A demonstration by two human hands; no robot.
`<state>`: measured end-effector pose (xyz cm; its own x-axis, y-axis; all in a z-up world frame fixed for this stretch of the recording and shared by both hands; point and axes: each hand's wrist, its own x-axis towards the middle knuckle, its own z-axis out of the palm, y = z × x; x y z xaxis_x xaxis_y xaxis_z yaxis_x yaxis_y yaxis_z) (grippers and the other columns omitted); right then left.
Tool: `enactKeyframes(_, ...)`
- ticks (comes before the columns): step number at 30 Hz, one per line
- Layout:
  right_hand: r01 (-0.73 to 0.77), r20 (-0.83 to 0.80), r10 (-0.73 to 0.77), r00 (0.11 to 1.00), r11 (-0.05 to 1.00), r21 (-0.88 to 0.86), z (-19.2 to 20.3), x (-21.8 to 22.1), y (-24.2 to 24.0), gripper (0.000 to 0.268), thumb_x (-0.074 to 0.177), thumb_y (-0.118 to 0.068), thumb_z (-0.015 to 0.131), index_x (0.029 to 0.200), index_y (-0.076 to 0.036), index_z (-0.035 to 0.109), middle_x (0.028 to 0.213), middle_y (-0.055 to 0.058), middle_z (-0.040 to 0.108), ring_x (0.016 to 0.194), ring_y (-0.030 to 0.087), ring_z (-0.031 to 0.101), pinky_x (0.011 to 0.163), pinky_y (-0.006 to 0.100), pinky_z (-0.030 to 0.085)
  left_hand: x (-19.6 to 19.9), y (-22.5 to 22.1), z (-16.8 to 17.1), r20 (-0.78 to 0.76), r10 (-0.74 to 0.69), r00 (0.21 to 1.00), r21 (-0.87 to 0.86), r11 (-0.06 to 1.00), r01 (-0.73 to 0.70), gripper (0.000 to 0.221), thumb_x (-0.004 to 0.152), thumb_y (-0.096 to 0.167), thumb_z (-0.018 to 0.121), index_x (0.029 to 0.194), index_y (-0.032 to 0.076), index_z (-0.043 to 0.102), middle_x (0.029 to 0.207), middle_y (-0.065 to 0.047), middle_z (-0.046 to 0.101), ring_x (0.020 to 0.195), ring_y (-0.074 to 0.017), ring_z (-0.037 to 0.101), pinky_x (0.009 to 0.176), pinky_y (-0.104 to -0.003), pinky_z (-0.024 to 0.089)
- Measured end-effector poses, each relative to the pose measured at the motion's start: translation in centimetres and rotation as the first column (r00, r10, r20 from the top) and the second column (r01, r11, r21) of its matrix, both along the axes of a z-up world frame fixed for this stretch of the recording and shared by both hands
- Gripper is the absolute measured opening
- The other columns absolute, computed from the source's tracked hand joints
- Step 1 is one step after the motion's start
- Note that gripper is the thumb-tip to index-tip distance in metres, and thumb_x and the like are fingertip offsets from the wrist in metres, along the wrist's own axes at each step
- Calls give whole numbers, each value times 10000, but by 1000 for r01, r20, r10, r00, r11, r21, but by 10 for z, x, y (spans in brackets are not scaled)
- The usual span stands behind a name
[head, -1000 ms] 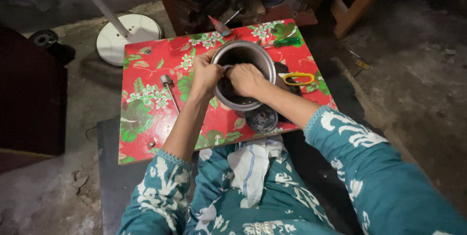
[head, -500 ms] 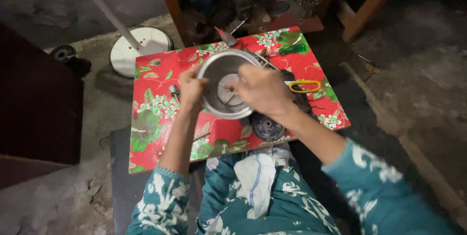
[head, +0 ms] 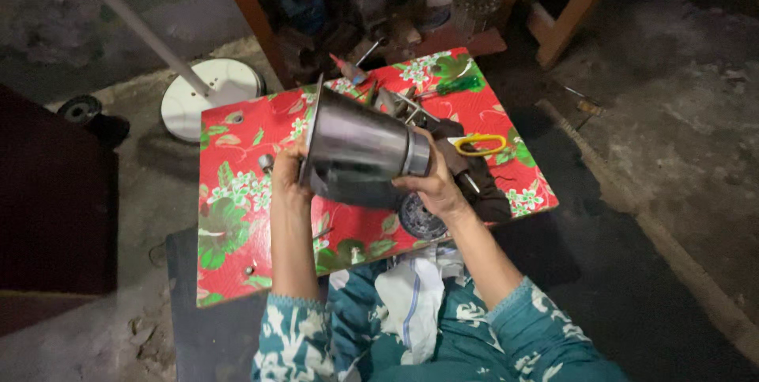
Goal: The person disassembles the base of a blender, wipes various internal components with a cloth, and reinserts a metal rod and plastic parts by hand.
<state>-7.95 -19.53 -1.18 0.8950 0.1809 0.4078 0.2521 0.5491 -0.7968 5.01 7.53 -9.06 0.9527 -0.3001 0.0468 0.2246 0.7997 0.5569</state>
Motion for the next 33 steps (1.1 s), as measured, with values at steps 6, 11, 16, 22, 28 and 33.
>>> enactKeyframes(6,593,102,-586,804,777,-211,18,-14,31,870,643,-145,934,1354,8,457,1206,145,640,1076,232,675,937,397,585,-16,-23,33,124,608,784,-98,794,-600,356,915,191,590,1182,-28,681,1113,-110,723,991,-205,707,882,-334,584)
enactKeyframes(11,823,393,-726,564,456,-340,24,-16,40,891,675,-283,983,1347,21,482,1231,170,645,1125,289,661,1000,420,545,-28,-38,39,373,565,736,274,691,-669,268,963,58,706,1224,-3,720,1017,-36,663,898,-112,625,818,-268,528)
enactKeyframes(16,881,517,-720,462,306,-360,24,-16,45,931,635,-326,1005,1334,18,495,1232,189,564,1153,336,576,1012,452,481,-18,-31,10,151,479,865,319,804,-501,219,903,-42,715,1120,-71,715,979,-84,754,812,-145,700,739,-275,568)
enactKeyframes(22,872,502,-727,468,289,-396,18,-15,50,967,618,-378,1000,1335,33,498,1222,193,556,1137,347,569,984,460,473,-7,-21,-13,38,474,880,285,839,-464,225,897,-44,689,1121,-68,696,954,-109,749,761,-180,719,700,-321,605)
enactKeyframes(28,860,476,-731,490,316,-400,19,-15,48,913,649,-369,982,1331,23,518,1223,176,567,1147,330,587,1002,451,479,-8,-20,-5,36,471,882,251,850,-464,246,892,-73,652,1135,-91,685,1008,-133,762,826,-191,744,760,-316,623)
enactKeyframes(33,846,468,-710,526,382,-372,22,-18,42,854,672,-330,969,1337,5,550,1220,163,593,1139,316,611,1005,435,500,-28,-18,14,28,365,931,327,876,-353,303,919,14,692,1207,-80,687,1021,-120,748,840,-200,720,771,-350,607)
